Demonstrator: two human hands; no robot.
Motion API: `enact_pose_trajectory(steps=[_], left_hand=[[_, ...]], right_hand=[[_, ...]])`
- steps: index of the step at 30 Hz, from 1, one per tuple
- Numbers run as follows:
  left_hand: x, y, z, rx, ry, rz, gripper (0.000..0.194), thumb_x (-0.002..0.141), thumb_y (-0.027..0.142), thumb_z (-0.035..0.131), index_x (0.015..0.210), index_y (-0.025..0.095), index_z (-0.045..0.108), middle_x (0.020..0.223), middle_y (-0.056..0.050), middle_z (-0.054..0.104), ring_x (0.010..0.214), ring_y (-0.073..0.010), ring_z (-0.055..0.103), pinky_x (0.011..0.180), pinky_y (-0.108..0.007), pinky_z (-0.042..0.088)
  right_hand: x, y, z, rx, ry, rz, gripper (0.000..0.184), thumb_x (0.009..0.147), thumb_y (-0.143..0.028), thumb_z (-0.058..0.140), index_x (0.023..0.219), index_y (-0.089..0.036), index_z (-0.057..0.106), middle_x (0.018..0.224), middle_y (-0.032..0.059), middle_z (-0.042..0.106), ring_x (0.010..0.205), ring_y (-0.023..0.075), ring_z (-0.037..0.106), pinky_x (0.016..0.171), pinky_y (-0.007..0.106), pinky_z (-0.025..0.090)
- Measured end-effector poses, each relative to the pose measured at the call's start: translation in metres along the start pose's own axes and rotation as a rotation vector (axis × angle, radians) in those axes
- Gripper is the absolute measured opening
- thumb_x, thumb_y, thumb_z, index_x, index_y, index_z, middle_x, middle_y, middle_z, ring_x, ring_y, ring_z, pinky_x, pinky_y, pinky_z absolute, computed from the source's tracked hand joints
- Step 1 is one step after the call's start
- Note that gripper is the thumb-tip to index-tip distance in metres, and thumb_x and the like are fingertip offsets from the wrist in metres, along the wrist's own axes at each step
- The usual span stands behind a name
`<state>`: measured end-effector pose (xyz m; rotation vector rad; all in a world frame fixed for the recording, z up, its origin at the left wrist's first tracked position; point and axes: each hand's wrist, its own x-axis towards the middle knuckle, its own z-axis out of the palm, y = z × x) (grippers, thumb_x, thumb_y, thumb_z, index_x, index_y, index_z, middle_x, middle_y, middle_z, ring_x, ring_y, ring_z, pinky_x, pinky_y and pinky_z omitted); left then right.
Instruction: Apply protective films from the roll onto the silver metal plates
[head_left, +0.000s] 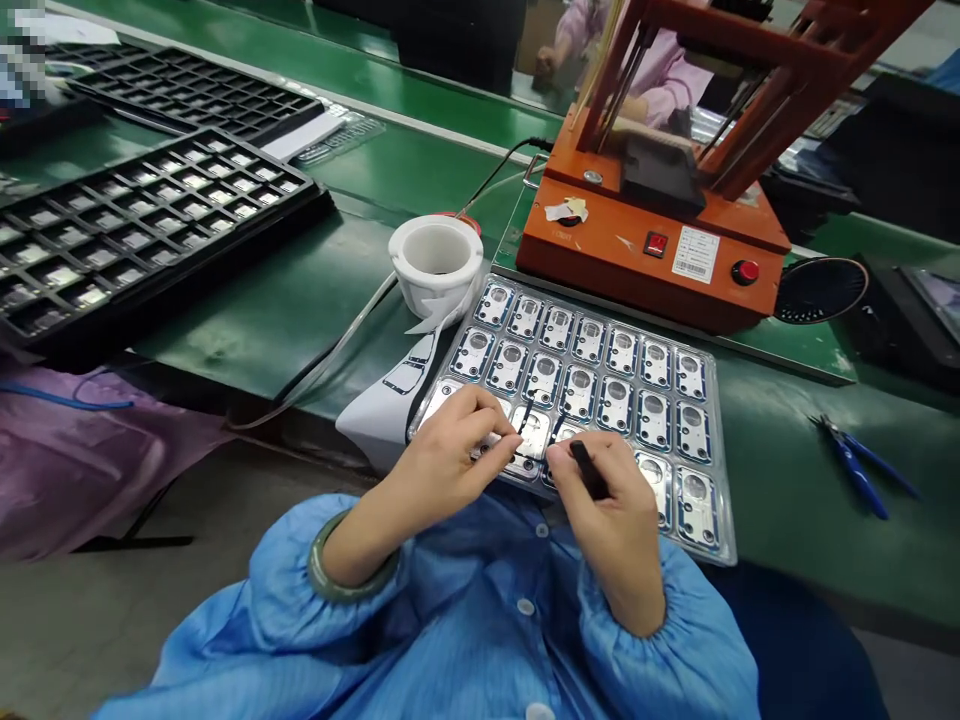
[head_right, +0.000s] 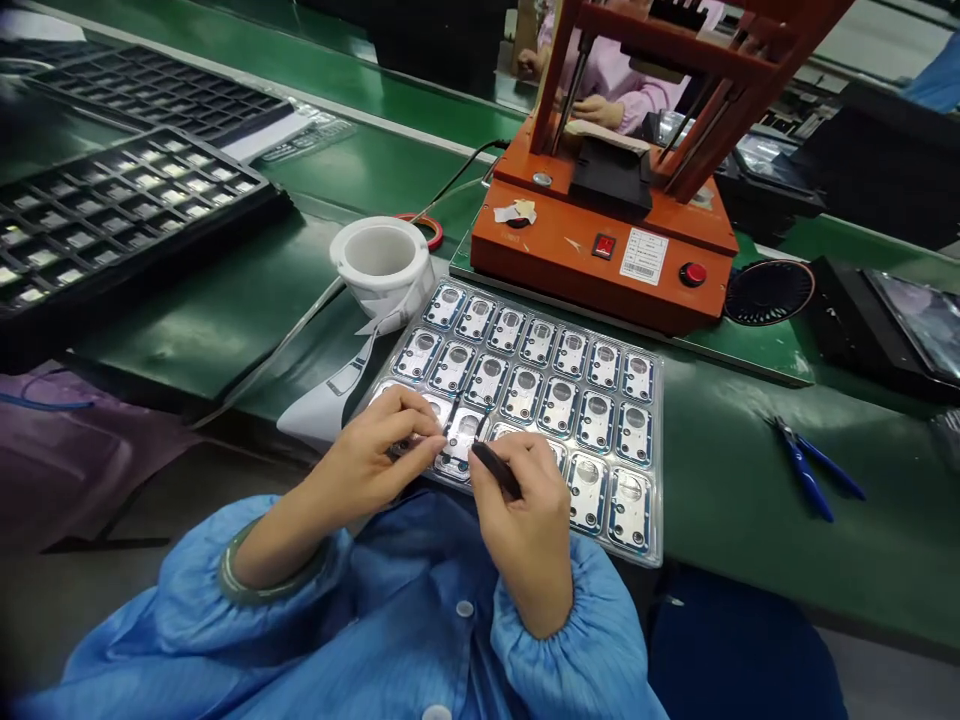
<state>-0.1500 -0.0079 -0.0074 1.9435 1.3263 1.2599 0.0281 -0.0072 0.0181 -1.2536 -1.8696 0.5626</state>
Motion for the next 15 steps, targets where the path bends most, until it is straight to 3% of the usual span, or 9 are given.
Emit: enact_pose_trajectory(steps=[4,15], left_hand=[[0.001,-0.011,0.001,0.040,-0.087,0.025,0.007,0.086,0.019,0.056,0.080,0.017,0.059,0.092,-0.003,0.055,0.089,-0.0134,0.055,0.081,-0.027,0.045],[-0.003,-0.013,-0.001,0.095,-0.119,0.042,0.010,0.085,0.020,0.055,0.078,0.017,0.061,0.089,-0.003,0.058,0.085,-0.0141,0.055,0.075,-0.028,0.044]], right_hand=[[0.001,0.007,0.007,-0.069,-0.036,0.043,0.011,0.084,-0.019,0.059,0.073,-0.020,0.060,0.081,0.0012,0.058,0.077,0.0151,0.057,0.068,0.026,0.045],[-0.004,0.009,0.012,-0.103,-0.101,0.038,0.008,0.081,-0.017,0.060,0.074,-0.021,0.063,0.082,0.0001,0.061,0.075,0.0135,0.060,0.066,0.025,0.044]])
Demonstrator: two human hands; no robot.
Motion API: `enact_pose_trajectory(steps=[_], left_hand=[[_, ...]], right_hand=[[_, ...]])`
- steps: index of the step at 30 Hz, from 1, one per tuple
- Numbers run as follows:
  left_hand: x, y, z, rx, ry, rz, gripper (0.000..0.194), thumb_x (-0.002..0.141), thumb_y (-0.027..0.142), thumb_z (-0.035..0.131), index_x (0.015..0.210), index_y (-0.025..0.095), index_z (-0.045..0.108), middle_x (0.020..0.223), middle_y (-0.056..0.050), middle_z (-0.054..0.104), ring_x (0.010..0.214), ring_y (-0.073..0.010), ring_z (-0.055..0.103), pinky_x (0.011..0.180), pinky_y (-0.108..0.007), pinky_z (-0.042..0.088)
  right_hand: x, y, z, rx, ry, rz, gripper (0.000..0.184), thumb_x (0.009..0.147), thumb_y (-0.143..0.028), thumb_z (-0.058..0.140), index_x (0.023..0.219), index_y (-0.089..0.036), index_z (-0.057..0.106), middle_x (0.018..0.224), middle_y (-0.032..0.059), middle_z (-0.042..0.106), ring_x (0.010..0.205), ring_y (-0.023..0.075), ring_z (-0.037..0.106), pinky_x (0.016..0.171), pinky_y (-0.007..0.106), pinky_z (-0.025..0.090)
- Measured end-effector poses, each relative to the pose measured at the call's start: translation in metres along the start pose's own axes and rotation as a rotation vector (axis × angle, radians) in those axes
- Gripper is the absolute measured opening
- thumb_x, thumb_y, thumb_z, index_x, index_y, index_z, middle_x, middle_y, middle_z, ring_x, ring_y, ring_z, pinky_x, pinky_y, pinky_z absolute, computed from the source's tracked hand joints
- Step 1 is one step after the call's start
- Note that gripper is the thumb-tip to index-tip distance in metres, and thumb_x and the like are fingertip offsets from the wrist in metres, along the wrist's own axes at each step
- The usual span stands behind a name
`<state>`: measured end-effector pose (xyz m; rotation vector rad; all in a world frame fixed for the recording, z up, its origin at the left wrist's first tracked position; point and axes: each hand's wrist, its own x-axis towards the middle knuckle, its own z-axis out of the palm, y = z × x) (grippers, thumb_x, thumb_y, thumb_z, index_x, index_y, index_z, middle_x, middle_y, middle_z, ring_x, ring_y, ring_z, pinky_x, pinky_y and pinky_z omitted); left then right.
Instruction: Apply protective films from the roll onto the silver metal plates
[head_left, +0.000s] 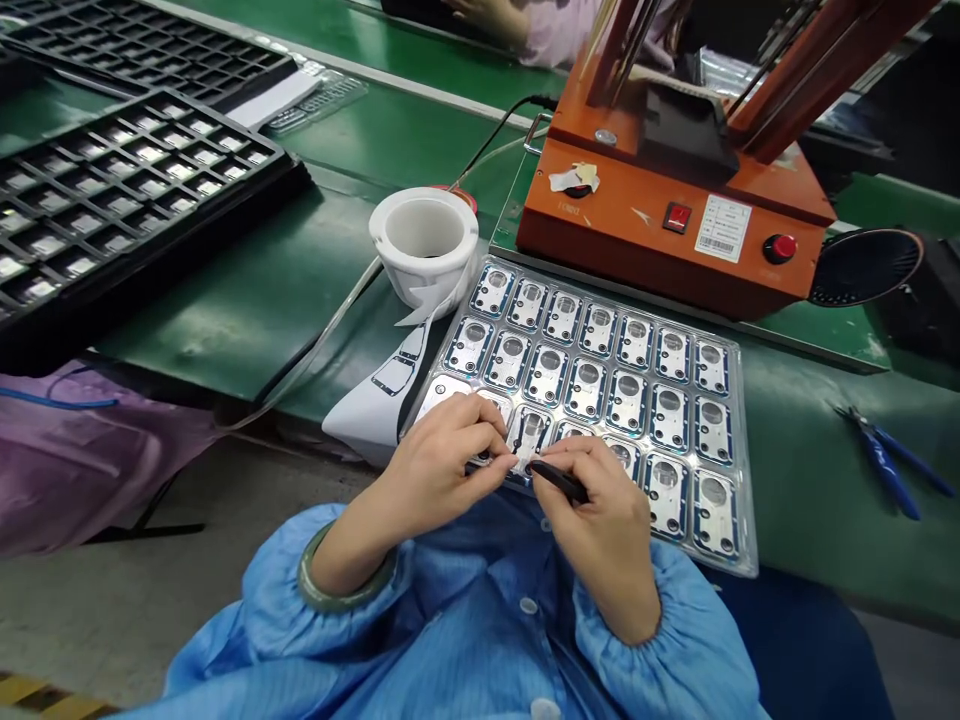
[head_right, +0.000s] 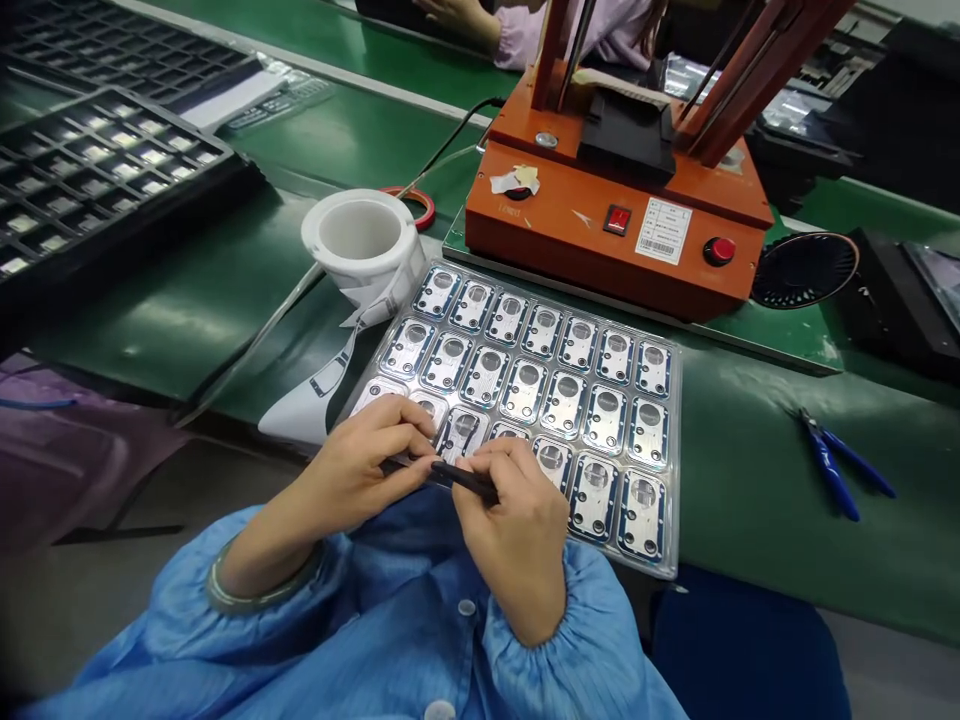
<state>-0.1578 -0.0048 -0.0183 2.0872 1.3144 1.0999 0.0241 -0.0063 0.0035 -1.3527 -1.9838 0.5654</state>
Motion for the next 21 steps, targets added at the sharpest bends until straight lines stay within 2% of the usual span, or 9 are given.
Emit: enact_pose_trajectory(steps=[21], left_hand=[[-0.0006,0.0015,0.0002,0.063,-0.027,0.014,0.012,0.087,0.022,0.052,0.077,0.018,0.059,0.090,-0.004,0.060,0.086,-0.0161,0.055,0.075,-0.031,0.044]], right_hand=[[0.0012,-0.0036,-0.0010,-0.013,0.007,0.022,0.009,0.080,-0.016,0.059,0.072,-0.021,0.062,0.081,-0.0008,0.063,0.072,0.0125,0.061,0.064,0.025,0.045]])
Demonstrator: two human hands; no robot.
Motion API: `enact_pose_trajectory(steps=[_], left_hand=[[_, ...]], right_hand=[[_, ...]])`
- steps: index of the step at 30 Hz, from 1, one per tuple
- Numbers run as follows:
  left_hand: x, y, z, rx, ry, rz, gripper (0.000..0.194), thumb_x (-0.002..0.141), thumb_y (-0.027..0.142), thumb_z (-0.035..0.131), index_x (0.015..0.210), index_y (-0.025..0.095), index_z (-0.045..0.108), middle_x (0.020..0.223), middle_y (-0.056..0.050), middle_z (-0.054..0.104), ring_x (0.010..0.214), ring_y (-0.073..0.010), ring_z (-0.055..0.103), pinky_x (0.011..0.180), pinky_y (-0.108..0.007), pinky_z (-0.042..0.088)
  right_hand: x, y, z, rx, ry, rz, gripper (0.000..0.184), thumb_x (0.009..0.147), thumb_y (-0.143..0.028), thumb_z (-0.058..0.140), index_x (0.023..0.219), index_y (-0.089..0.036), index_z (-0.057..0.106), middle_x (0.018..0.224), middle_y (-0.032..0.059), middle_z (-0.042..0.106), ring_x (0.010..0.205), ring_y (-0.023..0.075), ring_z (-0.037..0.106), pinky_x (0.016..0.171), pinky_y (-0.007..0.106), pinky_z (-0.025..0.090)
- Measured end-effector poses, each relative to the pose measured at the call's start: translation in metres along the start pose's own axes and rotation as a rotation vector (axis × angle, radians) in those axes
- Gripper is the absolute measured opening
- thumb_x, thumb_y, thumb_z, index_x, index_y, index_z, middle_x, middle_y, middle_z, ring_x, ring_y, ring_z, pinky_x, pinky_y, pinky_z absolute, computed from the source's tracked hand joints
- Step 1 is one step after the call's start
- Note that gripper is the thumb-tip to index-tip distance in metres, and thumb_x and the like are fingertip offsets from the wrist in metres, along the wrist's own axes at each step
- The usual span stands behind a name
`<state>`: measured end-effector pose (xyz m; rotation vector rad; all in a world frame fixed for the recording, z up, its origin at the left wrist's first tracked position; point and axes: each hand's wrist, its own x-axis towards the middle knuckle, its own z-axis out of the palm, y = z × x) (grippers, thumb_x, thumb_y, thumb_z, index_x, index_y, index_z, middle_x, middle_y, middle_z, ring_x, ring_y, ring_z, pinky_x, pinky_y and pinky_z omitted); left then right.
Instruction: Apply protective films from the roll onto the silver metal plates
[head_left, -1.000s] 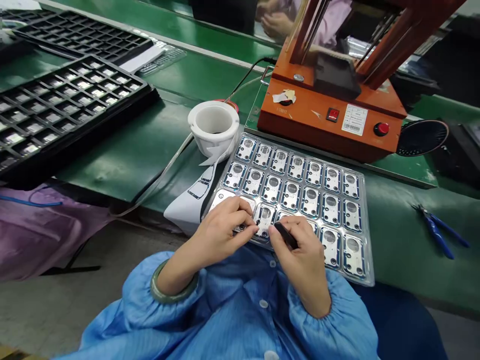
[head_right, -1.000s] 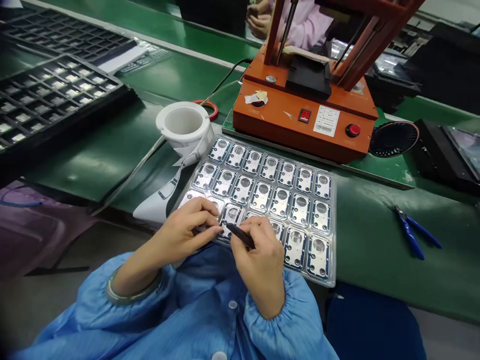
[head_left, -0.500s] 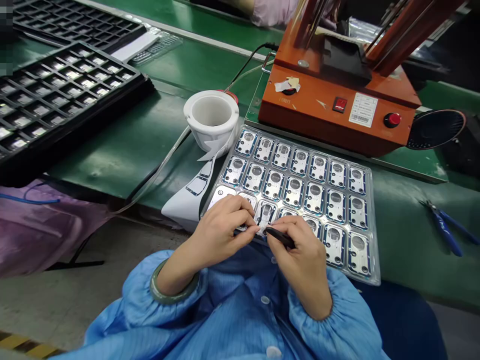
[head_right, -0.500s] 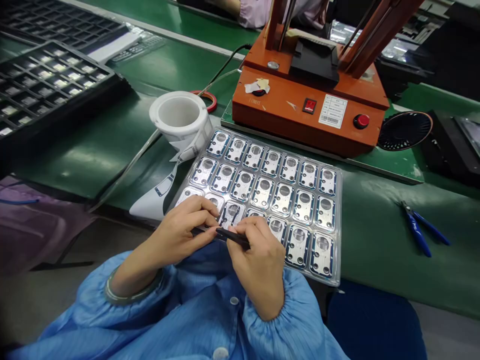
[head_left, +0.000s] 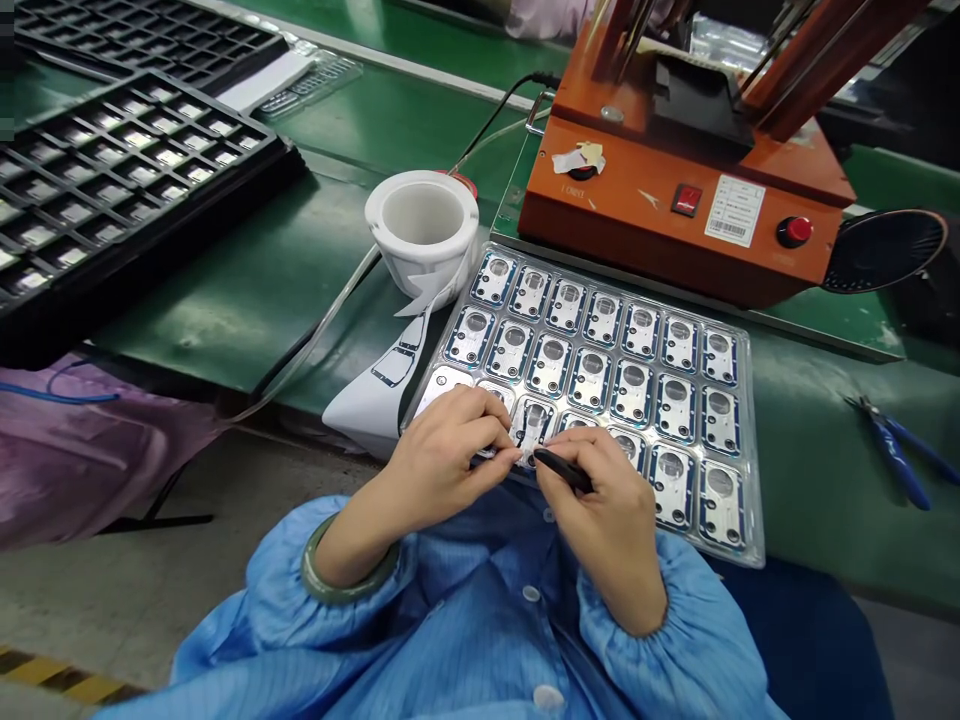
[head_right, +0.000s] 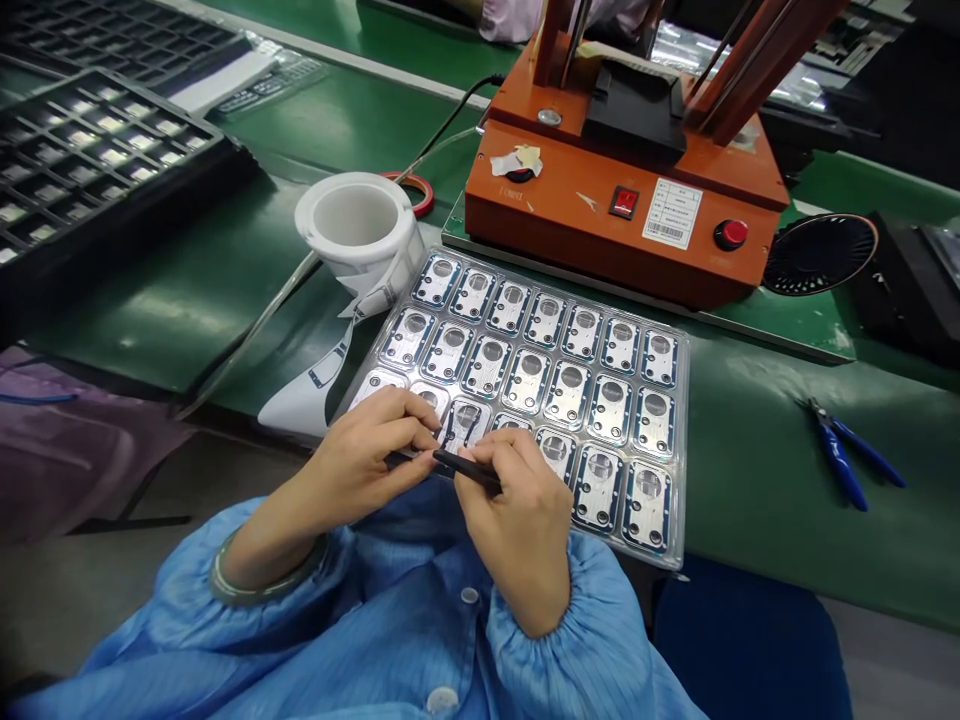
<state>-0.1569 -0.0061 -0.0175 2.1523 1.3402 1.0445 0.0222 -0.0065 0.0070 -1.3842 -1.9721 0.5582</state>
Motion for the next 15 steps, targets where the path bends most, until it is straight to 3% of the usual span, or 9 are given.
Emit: enact_pose_trajectory(steps=[15], left_hand=[[0.0002,-0.0001,0.0020,0.038,0.023,0.014,0.012,0.086,0.022,0.053,0.077,0.018,0.060,0.088,-0.004,0.061,0.085,-0.0163,0.055,0.074,-0.030,0.044]], right_hand=[[-0.0005,0.0003,-0.0003,-0.043,-0.009,0.007,0.009,0.081,-0.019,0.060,0.074,-0.021,0.063,0.083,0.0002,0.064,0.074,0.0140,0.061,0.066,0.026,0.046]])
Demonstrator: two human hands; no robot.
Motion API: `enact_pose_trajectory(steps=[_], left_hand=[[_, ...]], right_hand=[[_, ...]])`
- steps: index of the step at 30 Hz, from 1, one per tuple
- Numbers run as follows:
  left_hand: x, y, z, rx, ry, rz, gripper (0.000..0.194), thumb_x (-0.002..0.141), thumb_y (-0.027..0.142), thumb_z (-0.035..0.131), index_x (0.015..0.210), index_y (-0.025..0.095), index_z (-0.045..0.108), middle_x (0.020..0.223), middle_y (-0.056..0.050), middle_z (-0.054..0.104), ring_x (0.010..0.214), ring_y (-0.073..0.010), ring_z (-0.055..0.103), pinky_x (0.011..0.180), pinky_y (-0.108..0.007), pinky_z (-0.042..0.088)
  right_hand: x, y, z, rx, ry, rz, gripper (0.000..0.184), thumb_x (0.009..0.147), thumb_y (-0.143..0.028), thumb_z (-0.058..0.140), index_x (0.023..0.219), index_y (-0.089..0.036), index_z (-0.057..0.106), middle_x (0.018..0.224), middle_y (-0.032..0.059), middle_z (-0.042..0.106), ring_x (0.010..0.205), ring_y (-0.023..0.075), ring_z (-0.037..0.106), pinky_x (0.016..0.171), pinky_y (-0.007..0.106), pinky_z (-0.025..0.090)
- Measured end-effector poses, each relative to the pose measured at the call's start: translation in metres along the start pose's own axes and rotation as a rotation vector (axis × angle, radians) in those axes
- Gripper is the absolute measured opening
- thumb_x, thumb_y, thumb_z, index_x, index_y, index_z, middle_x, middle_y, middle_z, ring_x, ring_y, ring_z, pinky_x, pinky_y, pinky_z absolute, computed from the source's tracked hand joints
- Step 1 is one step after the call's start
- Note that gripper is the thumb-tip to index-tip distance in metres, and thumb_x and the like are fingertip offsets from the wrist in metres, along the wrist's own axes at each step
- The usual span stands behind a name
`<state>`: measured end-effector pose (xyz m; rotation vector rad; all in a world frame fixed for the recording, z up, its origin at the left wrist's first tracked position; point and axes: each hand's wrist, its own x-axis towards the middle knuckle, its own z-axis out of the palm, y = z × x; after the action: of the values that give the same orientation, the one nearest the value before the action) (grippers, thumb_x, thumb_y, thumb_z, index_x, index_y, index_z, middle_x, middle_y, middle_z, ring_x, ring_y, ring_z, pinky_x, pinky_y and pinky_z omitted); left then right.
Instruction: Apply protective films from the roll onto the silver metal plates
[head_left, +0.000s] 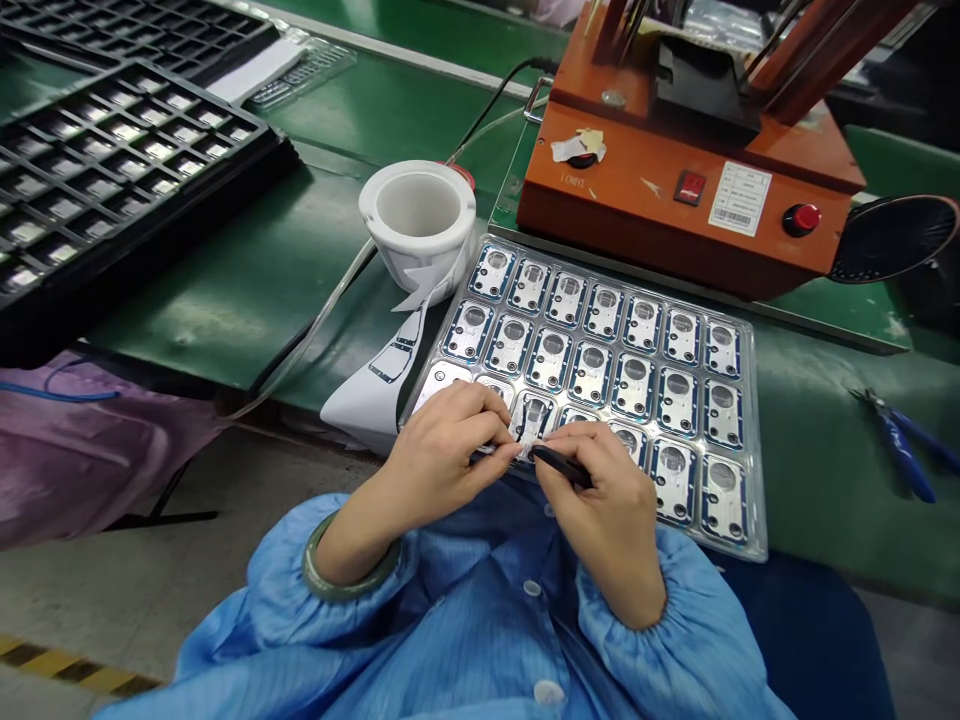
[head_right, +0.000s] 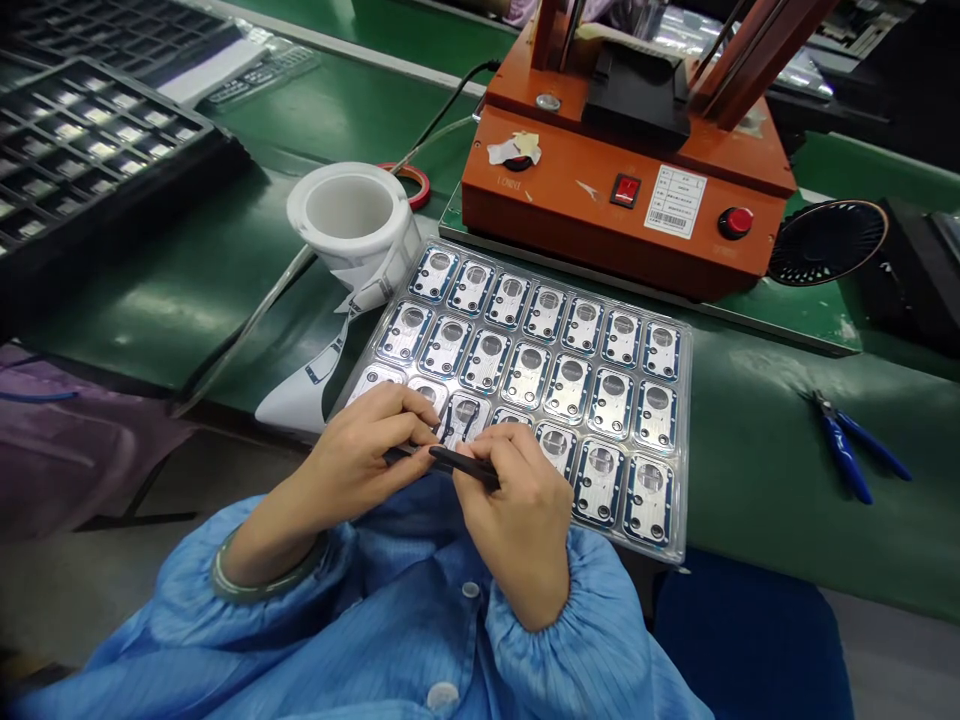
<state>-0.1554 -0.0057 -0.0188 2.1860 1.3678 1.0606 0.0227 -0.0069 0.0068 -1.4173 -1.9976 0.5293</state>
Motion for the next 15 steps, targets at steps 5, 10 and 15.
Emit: enact_pose_trajectory(steps=[5,10,15], left_hand=[[-0.0004,-0.0002,0.0006,-0.007,0.010,0.009,0.012,0.086,0.021,0.054,0.078,0.018,0.061,0.089,-0.004,0.061,0.084,-0.0160,0.055,0.075,-0.030,0.044],[-0.0004,-0.0009,0.0012,0.001,0.012,0.004,0.012,0.086,0.022,0.054,0.078,0.018,0.062,0.089,-0.004,0.062,0.085,-0.0163,0.056,0.075,-0.030,0.045],[-0.0002,-0.0015,0.0005,0.003,0.001,0.010,0.012,0.086,0.022,0.054,0.078,0.018,0.062,0.090,-0.004,0.062,0.085,-0.0158,0.056,0.075,-0.030,0.045]], right_hand=[[-0.0003,-0.0006,0.0001,0.005,0.007,-0.020,0.010,0.082,-0.019,0.059,0.074,-0.022,0.063,0.082,0.0017,0.064,0.072,0.0152,0.062,0.064,0.026,0.047],[-0.0001,-0.0007,0.0006,0.021,0.008,-0.012,0.009,0.081,-0.019,0.060,0.074,-0.022,0.064,0.082,0.0012,0.064,0.072,0.0145,0.062,0.065,0.027,0.047],[0.0000,-0.0014,0.0016,0.008,0.012,-0.012,0.009,0.083,-0.021,0.060,0.075,-0.021,0.065,0.082,0.0012,0.064,0.071,0.0143,0.062,0.065,0.027,0.047]])
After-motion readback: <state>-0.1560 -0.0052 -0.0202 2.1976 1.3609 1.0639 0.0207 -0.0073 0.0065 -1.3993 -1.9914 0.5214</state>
